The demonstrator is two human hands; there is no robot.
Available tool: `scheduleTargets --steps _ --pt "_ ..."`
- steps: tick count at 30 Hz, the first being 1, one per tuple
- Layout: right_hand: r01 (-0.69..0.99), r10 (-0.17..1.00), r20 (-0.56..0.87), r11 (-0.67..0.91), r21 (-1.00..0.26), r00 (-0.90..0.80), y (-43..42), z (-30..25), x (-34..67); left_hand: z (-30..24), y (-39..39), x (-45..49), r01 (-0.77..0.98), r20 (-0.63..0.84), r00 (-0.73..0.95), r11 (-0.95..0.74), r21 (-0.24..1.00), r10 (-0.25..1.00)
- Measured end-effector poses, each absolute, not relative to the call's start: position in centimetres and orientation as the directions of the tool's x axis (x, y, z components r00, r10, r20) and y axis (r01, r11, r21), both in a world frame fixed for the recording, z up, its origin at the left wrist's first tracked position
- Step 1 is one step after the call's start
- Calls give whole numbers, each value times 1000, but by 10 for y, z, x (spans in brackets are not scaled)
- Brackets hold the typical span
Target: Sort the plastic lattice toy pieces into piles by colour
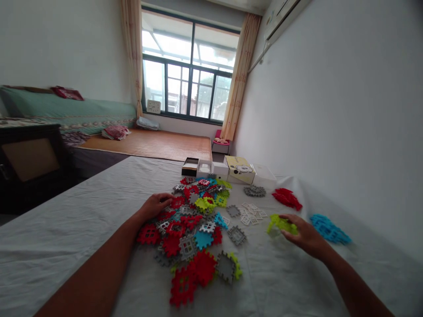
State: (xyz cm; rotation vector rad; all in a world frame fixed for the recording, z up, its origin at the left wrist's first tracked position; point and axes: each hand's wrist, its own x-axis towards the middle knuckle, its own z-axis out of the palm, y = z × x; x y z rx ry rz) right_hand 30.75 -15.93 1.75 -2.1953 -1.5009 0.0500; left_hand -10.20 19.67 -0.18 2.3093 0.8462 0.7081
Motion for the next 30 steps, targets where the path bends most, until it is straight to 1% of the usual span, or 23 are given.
scheduleTargets --steps 2,4,7,10,12,13,15,19,22,24,26,30 --pt "873 843 295 -343 -348 449 -164 8 325 0 195 -102 399 274 655 -630 666 704" --pt "858 837 281 -360 -367 471 -165 2 334 1 193 -102 411 263 649 -620 668 714" --pt "792 846 199 -344 -504 494 -164 5 333 3 192 -102 430 250 643 -611 665 724" --pt "702 853 153 -295 -648 500 -163 18 322 2 194 -102 427 249 654 -620 658 714" --pt "678 863 152 -257 -689 482 -164 25 320 1 196 -103 427 247 660 -625 654 710" --pt "686 863 159 -257 -681 480 -165 27 323 0 197 -103 429 246 659 -624 653 710" --pt "741 841 197 -303 -599 504 -167 23 336 -1 198 -102 435 242 657 -621 652 714" --pt "845 785 321 -453 -285 529 -167 2 362 -2 198 -102 434 243 663 -629 645 708" --pt "875 804 349 -465 -136 481 -157 -10 358 -2 198 -101 430 254 666 -639 638 701" --pt "903 844 330 -422 -79 423 -145 -14 344 -2 198 -101 427 259 666 -642 637 700" --pt "924 884 276 -381 -43 377 -136 -15 330 -1 198 -101 427 260 665 -642 637 700" --pt "920 899 196 -389 -52 392 -138 -17 325 1 195 -102 435 257 660 -638 636 706"
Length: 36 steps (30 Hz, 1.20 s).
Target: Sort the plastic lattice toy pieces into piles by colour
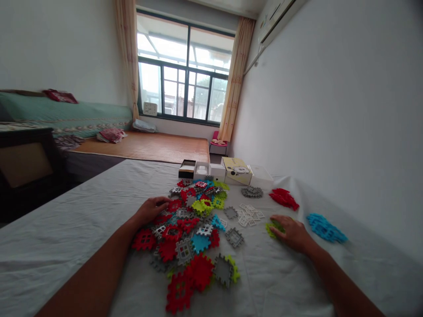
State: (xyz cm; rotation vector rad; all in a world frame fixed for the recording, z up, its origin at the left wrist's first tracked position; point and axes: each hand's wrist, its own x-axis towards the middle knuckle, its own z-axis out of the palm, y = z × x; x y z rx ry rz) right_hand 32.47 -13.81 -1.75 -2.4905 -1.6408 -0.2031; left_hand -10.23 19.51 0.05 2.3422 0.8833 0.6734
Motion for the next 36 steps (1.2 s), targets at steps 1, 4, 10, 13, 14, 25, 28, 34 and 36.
scheduleTargets --steps 1,4,10,13,14,25,28,34,36 --pt "913 893 192 -403 -60 407 -143 -19 328 1 195 -102 436 255 661 -637 636 706" --pt "897 875 200 -438 -57 440 -158 -20 341 1 195 -102 431 254 663 -637 639 704" --pt "961 912 301 -260 -99 278 -130 2 307 -3 198 -101 436 256 659 -636 636 707" --pt "991 950 303 -40 -125 76 -91 18 267 -6 200 -102 431 255 661 -635 640 706" --pt "993 952 305 10 -114 25 -77 21 255 -6 200 -102 429 255 660 -633 644 706" --pt "995 932 352 68 75 -90 -23 1 212 -9 202 -103 417 249 665 -626 659 704" --pt "998 891 454 -37 57 7 -22 12 229 -10 203 -103 424 243 668 -629 652 703" --pt "850 747 414 -406 -337 521 6 38 318 -13 205 -103 424 246 658 -620 660 712" --pt "833 757 366 -427 -351 542 17 37 334 -13 205 -102 422 245 651 -610 670 719"
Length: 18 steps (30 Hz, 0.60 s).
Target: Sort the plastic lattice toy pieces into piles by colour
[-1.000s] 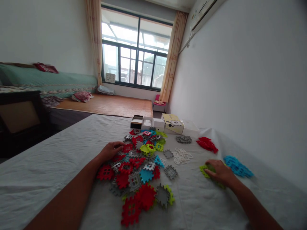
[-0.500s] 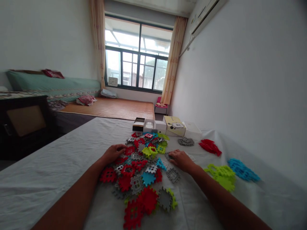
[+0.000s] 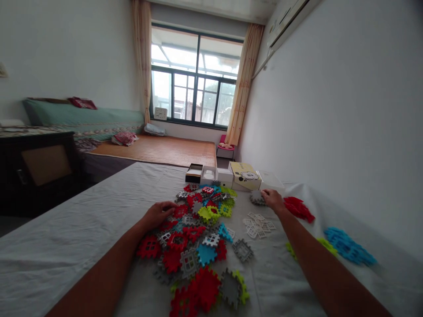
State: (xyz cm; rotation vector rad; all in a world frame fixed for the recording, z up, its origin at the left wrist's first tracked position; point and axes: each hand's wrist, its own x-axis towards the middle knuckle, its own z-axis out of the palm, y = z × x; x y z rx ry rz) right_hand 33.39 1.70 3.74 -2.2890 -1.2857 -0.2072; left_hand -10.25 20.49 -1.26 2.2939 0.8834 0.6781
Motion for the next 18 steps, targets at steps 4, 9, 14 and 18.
scheduleTargets --steps 4,9,14,18 --pt "844 812 297 -386 -373 503 31 37 327 -11 204 -102 410 249 647 -604 683 721" --pt "896 925 227 -197 -399 305 23 52 286 -11 204 -103 394 260 655 -614 684 709" --pt "849 999 31 53 -526 -43 -31 52 213 -9 200 -102 402 262 651 -617 677 712" --pt "800 973 -3 189 -570 -232 -85 43 154 -5 195 -100 414 249 649 -608 677 719"
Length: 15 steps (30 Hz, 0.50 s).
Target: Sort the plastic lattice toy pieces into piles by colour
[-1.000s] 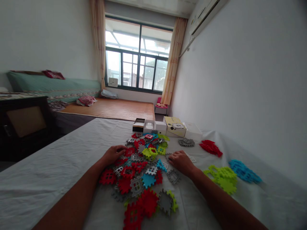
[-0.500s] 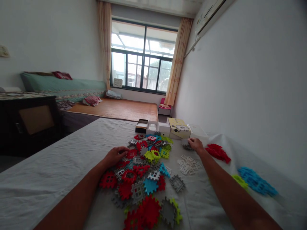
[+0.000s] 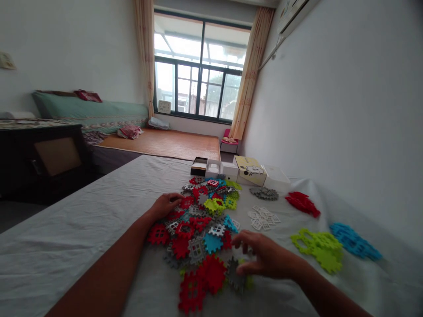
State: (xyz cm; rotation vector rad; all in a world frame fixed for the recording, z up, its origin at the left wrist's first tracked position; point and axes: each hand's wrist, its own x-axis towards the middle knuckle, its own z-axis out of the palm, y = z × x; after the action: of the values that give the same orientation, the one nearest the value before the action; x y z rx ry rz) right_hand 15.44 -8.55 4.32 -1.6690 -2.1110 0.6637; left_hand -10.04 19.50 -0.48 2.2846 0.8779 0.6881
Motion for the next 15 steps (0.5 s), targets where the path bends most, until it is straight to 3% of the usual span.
scheduleTargets --steps 3,5,9,15 --pt "872 980 30 188 -451 -195 -103 37 134 -4 194 -100 430 246 649 -614 662 720" --pt "878 982 30 181 -444 -188 -105 33 131 -4 195 -101 435 251 647 -619 654 720" --pt "850 981 33 183 -493 -191 -103 37 132 -5 196 -101 433 252 646 -618 657 721" --pt "716 981 12 150 -682 -194 -78 57 178 -9 199 -101 434 249 647 -617 657 720"
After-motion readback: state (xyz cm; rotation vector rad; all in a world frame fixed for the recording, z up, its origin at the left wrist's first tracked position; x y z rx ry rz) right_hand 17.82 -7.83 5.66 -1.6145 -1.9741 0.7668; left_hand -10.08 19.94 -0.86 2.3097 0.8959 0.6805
